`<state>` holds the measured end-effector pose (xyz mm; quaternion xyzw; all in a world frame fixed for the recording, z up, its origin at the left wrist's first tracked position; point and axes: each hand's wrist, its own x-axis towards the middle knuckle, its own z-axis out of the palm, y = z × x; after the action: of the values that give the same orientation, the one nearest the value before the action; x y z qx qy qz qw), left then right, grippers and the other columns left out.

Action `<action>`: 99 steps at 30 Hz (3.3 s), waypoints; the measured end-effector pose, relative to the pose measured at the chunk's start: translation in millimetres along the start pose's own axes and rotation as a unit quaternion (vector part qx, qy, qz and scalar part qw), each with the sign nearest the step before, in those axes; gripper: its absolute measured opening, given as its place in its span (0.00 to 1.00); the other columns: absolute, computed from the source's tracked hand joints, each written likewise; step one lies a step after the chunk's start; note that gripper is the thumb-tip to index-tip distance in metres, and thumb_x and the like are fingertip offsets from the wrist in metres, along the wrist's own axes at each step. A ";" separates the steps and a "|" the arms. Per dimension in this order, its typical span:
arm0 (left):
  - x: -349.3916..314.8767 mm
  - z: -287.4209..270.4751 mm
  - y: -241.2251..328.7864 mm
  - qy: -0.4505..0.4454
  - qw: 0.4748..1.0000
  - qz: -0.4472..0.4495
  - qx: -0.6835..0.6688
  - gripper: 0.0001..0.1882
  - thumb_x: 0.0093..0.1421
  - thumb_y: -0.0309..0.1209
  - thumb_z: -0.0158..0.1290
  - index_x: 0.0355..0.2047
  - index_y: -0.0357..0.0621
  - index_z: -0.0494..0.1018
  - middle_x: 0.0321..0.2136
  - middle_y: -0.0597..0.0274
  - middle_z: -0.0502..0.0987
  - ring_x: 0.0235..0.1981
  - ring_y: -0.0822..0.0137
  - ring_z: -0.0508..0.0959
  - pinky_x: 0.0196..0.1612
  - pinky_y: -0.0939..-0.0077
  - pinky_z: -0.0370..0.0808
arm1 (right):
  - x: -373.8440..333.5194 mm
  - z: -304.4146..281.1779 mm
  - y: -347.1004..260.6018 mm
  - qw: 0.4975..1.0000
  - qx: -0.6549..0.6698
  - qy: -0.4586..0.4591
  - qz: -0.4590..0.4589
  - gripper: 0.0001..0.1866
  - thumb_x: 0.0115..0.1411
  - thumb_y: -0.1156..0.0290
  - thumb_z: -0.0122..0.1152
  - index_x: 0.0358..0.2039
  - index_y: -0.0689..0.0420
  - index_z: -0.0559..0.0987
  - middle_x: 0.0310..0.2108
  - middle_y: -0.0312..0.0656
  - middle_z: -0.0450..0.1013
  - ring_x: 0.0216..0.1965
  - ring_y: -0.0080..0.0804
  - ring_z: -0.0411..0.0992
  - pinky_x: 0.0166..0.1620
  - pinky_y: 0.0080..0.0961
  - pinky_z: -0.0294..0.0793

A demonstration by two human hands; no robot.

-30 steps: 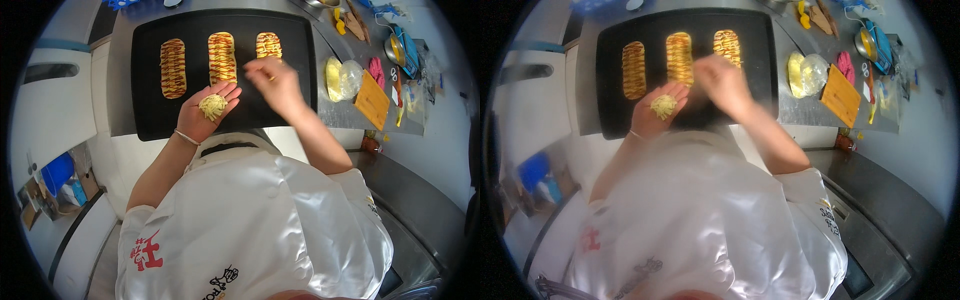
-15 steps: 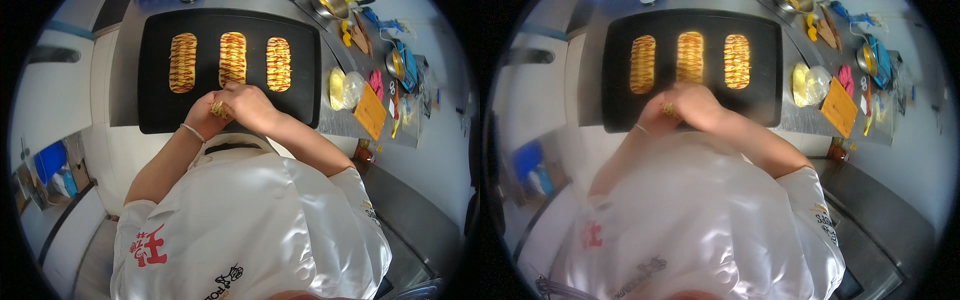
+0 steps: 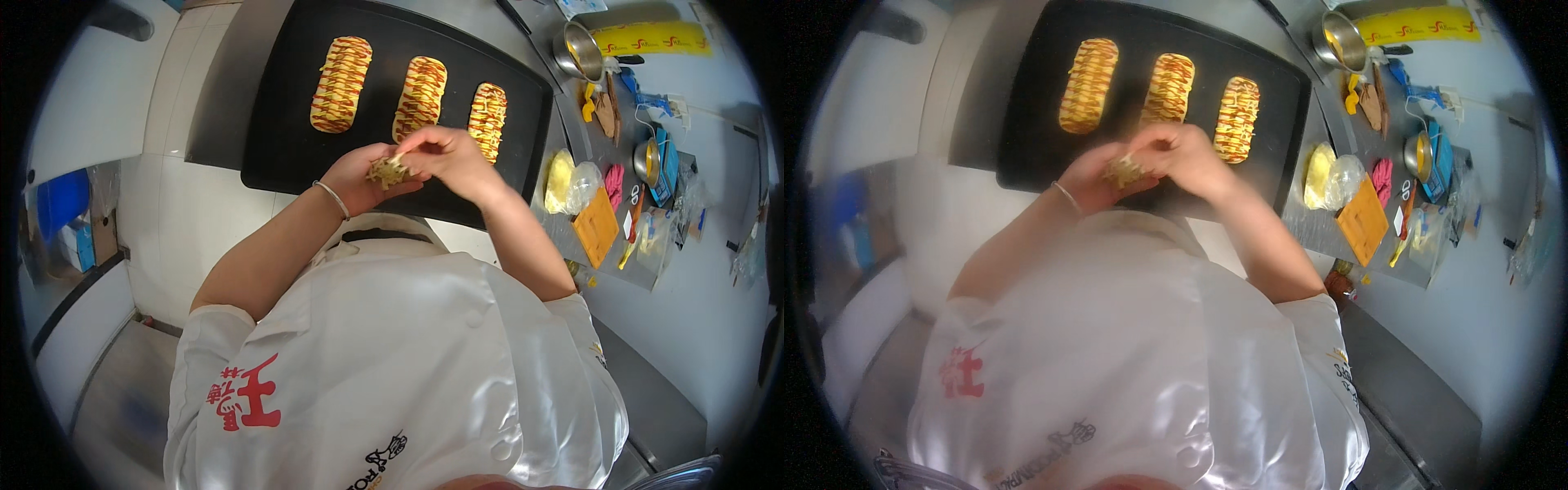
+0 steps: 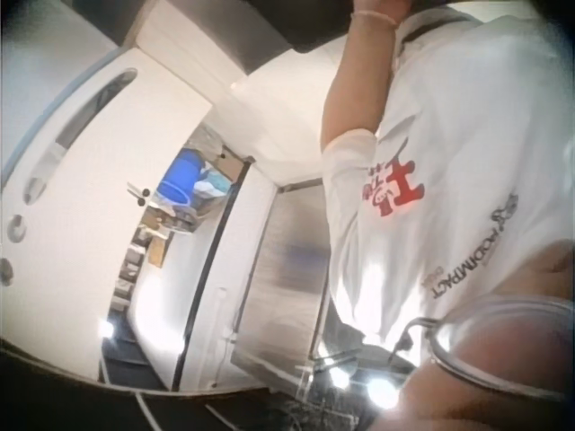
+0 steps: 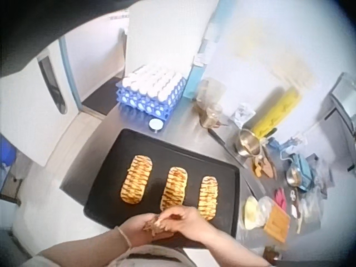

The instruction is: The person assembles hot dogs on a baking tray. They pipe yellow sauce onto three buns, then add red sauce, and finally sprinkle shredded cheese over each one.

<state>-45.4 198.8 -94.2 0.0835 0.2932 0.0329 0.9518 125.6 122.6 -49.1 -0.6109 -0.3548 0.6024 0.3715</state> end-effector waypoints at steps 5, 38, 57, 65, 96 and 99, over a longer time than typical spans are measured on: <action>4.8 -12.2 3.7 0.013 1.000 -0.018 -0.011 0.15 0.65 0.31 0.47 0.45 0.31 0.75 0.43 0.47 0.79 0.48 0.55 0.79 0.55 0.62 0.75 | 20.2 -48.1 11.4 0.987 0.128 0.010 0.092 0.08 0.58 0.74 0.66 0.38 0.58 0.80 0.30 0.34 0.77 0.30 0.20 0.73 0.36 0.17 0.75; -24.1 -38.1 9.1 0.056 0.993 0.053 -0.084 0.16 0.66 0.30 0.42 0.43 0.30 0.75 0.44 0.45 0.78 0.48 0.53 0.79 0.53 0.62 0.78 | 97.2 -85.7 32.7 0.975 -0.056 0.215 -0.028 0.05 0.60 0.77 0.61 0.36 0.65 0.77 0.27 0.38 0.75 0.26 0.20 0.74 0.30 0.16 0.77; -19.6 -28.7 9.0 0.062 0.995 0.052 -0.062 0.17 0.66 0.30 0.41 0.42 0.29 0.75 0.44 0.44 0.78 0.49 0.53 0.78 0.54 0.62 0.77 | 61.6 -56.3 58.4 0.981 -0.117 0.148 0.040 0.05 0.58 0.76 0.65 0.34 0.60 0.79 0.26 0.33 0.74 0.26 0.16 0.73 0.30 0.14 0.75; -20.0 -32.8 8.0 0.060 0.995 0.049 -0.068 0.17 0.66 0.30 0.41 0.43 0.29 0.75 0.44 0.44 0.78 0.48 0.53 0.79 0.53 0.62 0.77 | 64.6 -34.3 58.6 0.901 -0.398 0.156 -0.069 0.07 0.56 0.74 0.65 0.37 0.58 0.83 0.27 0.40 0.79 0.26 0.26 0.76 0.34 0.23 0.76; -21.8 -37.5 8.6 0.062 0.994 0.051 -0.080 0.17 0.66 0.30 0.42 0.44 0.28 0.75 0.45 0.43 0.77 0.49 0.52 0.78 0.53 0.62 0.78 | 121.5 -95.4 23.8 0.817 -0.519 0.223 -0.116 0.14 0.56 0.79 0.57 0.43 0.56 0.80 0.38 0.44 0.80 0.39 0.37 0.79 0.44 0.30 0.77; -21.4 -38.8 7.8 0.063 0.993 0.051 -0.088 0.17 0.66 0.30 0.42 0.44 0.28 0.74 0.45 0.43 0.77 0.49 0.52 0.78 0.53 0.61 0.78 | 124.9 -96.6 21.3 0.816 -0.519 0.219 -0.131 0.16 0.57 0.79 0.57 0.46 0.55 0.79 0.40 0.44 0.80 0.42 0.38 0.78 0.46 0.30 0.76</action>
<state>-85.1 209.4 -112.6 0.0117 0.3440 0.1126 0.9321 224.6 220.1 -127.0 -0.7769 -0.6003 0.1249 0.1431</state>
